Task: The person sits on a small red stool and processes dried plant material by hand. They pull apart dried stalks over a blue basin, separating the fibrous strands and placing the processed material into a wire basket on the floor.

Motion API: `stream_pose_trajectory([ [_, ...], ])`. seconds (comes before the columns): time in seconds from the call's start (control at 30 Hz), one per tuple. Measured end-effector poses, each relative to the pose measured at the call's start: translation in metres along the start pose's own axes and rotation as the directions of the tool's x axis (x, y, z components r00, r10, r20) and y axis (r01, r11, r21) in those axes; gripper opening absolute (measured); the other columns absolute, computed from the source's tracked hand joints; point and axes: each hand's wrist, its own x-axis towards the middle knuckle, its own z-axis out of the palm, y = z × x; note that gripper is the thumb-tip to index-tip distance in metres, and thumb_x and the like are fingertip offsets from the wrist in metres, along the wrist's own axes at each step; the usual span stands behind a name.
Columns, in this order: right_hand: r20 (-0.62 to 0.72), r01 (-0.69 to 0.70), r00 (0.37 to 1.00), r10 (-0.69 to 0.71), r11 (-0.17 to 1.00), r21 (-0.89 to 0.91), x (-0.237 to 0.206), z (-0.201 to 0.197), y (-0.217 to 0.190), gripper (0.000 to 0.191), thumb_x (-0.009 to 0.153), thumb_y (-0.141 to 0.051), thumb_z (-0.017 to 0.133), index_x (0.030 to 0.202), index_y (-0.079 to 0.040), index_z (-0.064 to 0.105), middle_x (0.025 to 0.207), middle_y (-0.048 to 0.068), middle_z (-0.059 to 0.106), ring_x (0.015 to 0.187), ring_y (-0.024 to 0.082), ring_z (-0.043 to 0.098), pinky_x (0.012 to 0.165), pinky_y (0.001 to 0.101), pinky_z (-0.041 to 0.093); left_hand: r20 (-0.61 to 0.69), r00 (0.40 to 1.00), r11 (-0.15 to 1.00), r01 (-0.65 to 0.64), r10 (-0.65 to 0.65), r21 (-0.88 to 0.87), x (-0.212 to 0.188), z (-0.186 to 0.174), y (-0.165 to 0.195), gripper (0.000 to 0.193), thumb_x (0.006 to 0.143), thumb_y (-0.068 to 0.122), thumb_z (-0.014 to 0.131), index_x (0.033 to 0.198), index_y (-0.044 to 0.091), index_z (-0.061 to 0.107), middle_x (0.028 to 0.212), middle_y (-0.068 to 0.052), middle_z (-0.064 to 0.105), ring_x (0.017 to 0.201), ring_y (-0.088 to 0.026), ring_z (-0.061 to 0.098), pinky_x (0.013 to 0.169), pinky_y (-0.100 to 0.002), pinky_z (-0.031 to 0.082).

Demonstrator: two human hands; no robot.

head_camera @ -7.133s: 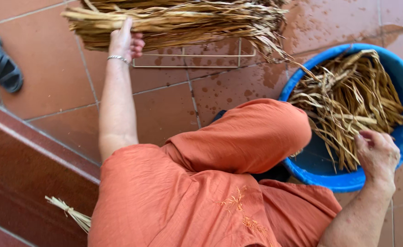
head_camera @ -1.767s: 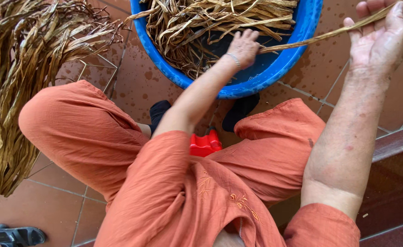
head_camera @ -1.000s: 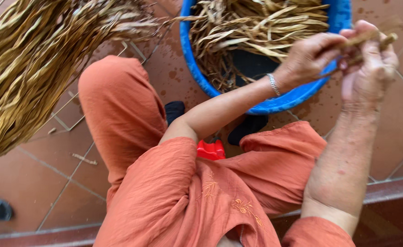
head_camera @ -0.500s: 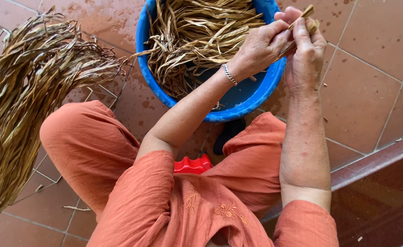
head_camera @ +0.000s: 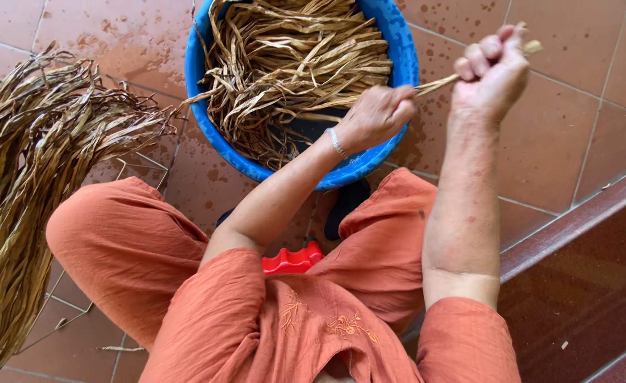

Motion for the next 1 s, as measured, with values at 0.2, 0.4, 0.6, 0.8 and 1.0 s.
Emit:
stream_pose_trajectory([
  [0.2,-0.030,0.008,1.000,-0.006,0.995,0.095,0.010,-0.014,-0.016,0.026,0.111,-0.024,0.049,0.098,-0.006,0.062,0.066,-0.001,0.040,0.050,0.012,0.026,0.046,0.0309,0.019,0.080,0.997,0.999,-0.025,0.021,0.046,-0.025,-0.023,0.000,0.018,0.096,0.020,0.048,0.092,0.007,0.060,0.072,-0.019,0.061,0.066,-0.041,0.062,0.062,-0.052,0.048],
  [0.4,-0.059,0.129,0.990,-0.126,0.991,0.045,0.021,-0.024,-0.029,0.026,0.110,-0.021,0.049,0.094,-0.004,0.062,0.065,0.000,0.037,0.051,0.013,0.027,0.045,0.0341,0.018,0.187,0.976,0.993,0.106,-0.114,0.053,-0.049,-0.051,-0.011,0.019,0.093,0.020,0.045,0.090,0.009,0.061,0.067,-0.015,0.061,0.058,-0.036,0.062,0.059,-0.047,0.050],
  [0.6,-0.119,0.166,0.979,-0.164,0.986,0.012,0.032,-0.041,-0.048,0.025,0.110,-0.020,0.052,0.098,-0.002,0.065,0.064,0.000,0.035,0.050,0.013,0.025,0.046,0.0339,0.018,0.158,0.984,0.996,0.086,-0.087,0.014,-0.083,-0.073,-0.034,0.020,0.095,0.021,0.048,0.090,0.007,0.061,0.071,-0.015,0.064,0.063,-0.036,0.064,0.061,-0.046,0.051],
  [0.8,-0.190,0.211,0.962,-0.199,0.976,0.047,0.042,-0.064,-0.065,0.026,0.110,-0.020,0.054,0.099,0.000,0.064,0.063,0.002,0.037,0.052,0.016,0.027,0.045,0.0345,0.018,0.166,0.964,0.969,0.227,-0.209,-0.101,-0.118,-0.085,-0.081,0.023,0.093,0.021,0.049,0.092,0.006,0.066,0.074,-0.011,0.068,0.064,-0.029,0.068,0.063,-0.038,0.055],
  [1.0,-0.053,0.162,0.985,-0.165,0.985,-0.056,0.032,-0.083,-0.050,0.022,0.115,-0.021,0.054,0.108,-0.002,0.062,0.070,0.001,0.039,0.056,0.014,0.032,0.047,0.0330,0.025,0.154,0.829,0.842,0.537,-0.538,0.056,-0.154,-0.104,-0.131,0.023,0.099,0.026,0.062,0.096,0.008,0.075,0.077,-0.012,0.072,0.071,-0.025,0.070,0.070,-0.037,0.056],
])
